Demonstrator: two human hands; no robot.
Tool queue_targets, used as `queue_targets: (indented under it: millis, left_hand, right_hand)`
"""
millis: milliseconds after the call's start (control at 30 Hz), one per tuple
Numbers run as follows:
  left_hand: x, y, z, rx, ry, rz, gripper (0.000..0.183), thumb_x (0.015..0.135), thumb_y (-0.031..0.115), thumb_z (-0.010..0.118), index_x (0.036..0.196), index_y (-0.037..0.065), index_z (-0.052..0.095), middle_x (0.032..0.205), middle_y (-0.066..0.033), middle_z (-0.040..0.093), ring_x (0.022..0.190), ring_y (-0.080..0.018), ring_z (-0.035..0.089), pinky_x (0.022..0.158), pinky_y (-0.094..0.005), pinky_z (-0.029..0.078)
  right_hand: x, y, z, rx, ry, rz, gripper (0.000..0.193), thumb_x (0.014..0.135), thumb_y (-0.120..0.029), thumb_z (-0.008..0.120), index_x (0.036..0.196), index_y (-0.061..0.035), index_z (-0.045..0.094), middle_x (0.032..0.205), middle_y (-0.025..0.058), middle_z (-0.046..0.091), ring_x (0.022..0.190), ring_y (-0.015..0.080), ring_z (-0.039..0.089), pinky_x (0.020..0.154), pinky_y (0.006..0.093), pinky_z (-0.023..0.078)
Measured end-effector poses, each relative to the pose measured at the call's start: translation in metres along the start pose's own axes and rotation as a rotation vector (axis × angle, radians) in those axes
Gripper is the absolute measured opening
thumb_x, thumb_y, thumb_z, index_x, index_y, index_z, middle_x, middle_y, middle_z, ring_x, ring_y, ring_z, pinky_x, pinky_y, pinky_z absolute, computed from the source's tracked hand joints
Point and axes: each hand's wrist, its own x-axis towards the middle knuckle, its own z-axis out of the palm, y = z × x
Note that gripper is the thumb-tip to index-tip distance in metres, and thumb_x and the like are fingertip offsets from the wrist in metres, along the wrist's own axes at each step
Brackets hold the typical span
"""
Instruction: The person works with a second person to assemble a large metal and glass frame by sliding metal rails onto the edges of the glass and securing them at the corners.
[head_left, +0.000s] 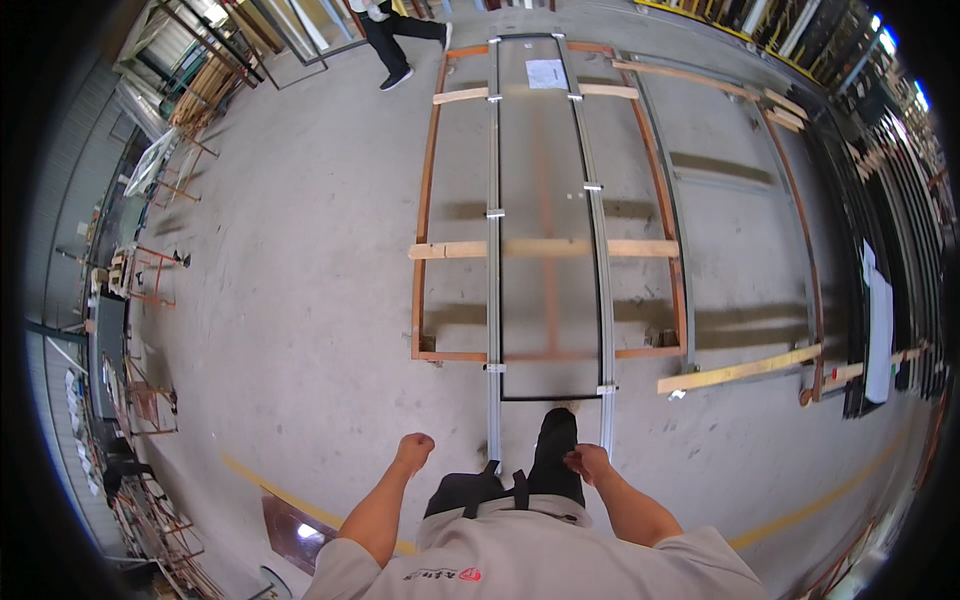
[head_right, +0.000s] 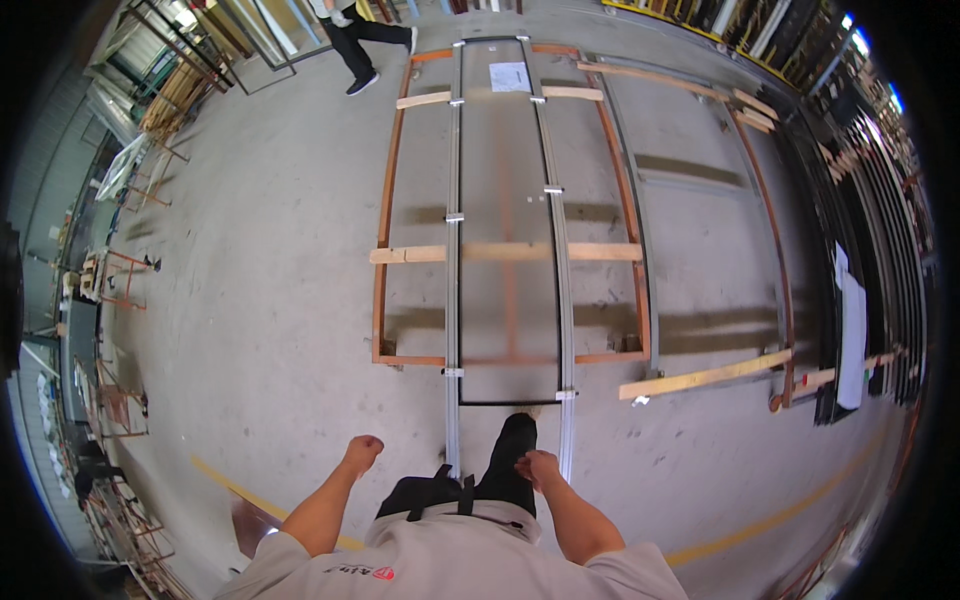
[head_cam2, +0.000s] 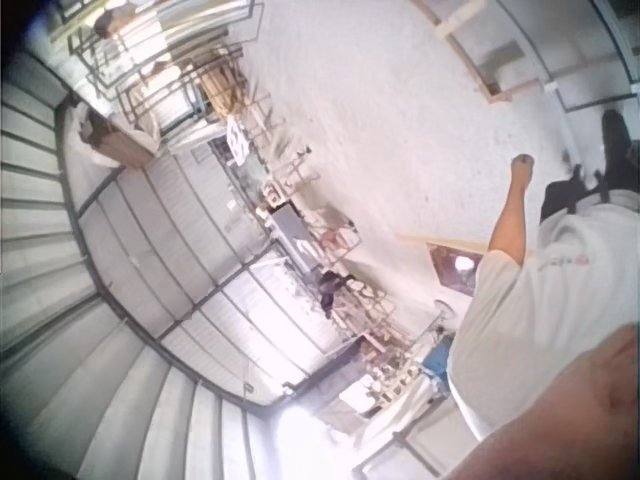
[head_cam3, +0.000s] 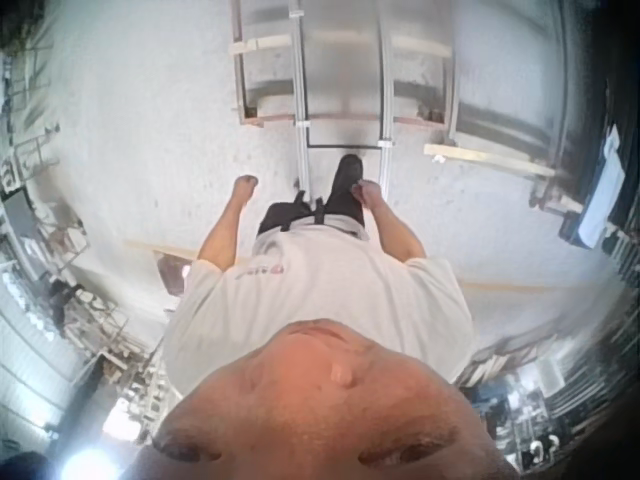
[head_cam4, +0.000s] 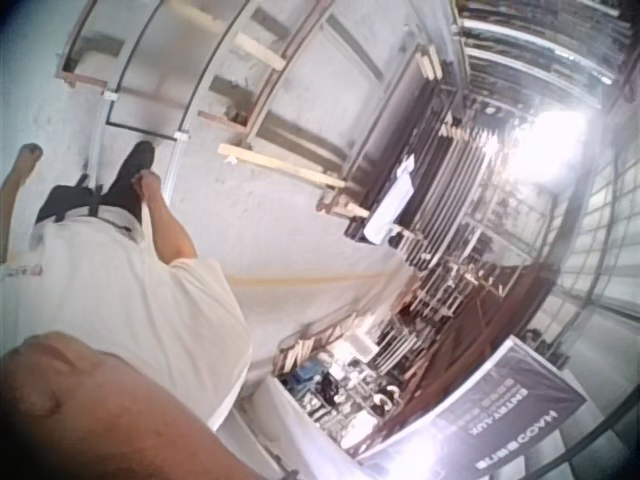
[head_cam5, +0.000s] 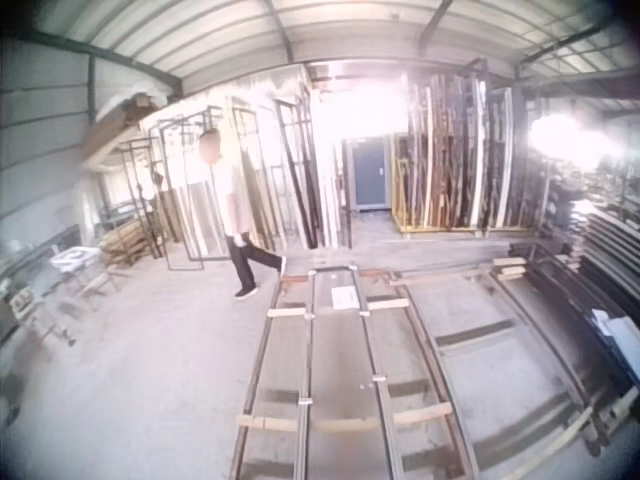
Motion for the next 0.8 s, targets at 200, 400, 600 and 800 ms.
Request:
queue_targets:
  millis: [200, 400, 600, 800]
  left_hand:
    - [-0.01, -0.029, -0.025, 0.01, 0.013, -0.027, 0.024, 0.072, 0.019, 0.058, 0.082, 0.001, 0.068, 0.073, -0.0157, 0.065, 0.07, -0.0219, 0.062, 0.067, -0.0355, 0.049]
    - [0.028, -0.1, -0.052, -0.207, 0.115, 0.001, 0.019, 0.074, 0.019, 0.058, 0.08, 0.003, 0.068, 0.073, -0.0151, 0.065, 0.07, -0.023, 0.062, 0.067, -0.0359, 0.049]
    - [0.077, -0.229, -0.134, -0.089, -0.148, 0.073, 0.019, 0.078, 0.019, 0.056, 0.077, 0.003, 0.066, 0.068, -0.0106, 0.062, 0.066, -0.0209, 0.059, 0.061, -0.0375, 0.047]
    - [0.102, -0.324, -0.3, -0.764, 0.293, -0.193, 0.013, 0.078, 0.008, 0.054, 0.066, 0.007, 0.055, 0.053, 0.0, 0.046, 0.044, -0.01, 0.038, 0.04, -0.0284, 0.031]
  right_hand:
    - [-0.007, -0.037, -0.035, -0.461, 0.205, -0.031, 0.014, 0.086, -0.006, 0.048, 0.087, 0.005, 0.056, 0.071, 0.0157, 0.061, 0.054, 0.0241, 0.062, 0.042, 0.0309, 0.05]
    - [-0.068, -0.013, -0.003, -0.72, 0.391, 0.098, 0.014, 0.087, -0.009, 0.05, 0.089, 0.0031, 0.058, 0.072, 0.0151, 0.062, 0.056, 0.0244, 0.063, 0.041, 0.0349, 0.048]
    - [-0.03, 0.131, -0.001, -1.358, 0.556, -0.404, 0.022, 0.083, -0.017, 0.054, 0.077, 0.0004, 0.065, 0.068, 0.0148, 0.063, 0.058, 0.0258, 0.064, 0.045, 0.0406, 0.049]
    - [-0.069, 0.068, 0.162, -1.506, 0.403, -0.099, 0.02, 0.083, -0.024, 0.053, 0.081, -0.0119, 0.069, 0.069, 0.0105, 0.065, 0.061, 0.025, 0.064, 0.055, 0.0398, 0.051]
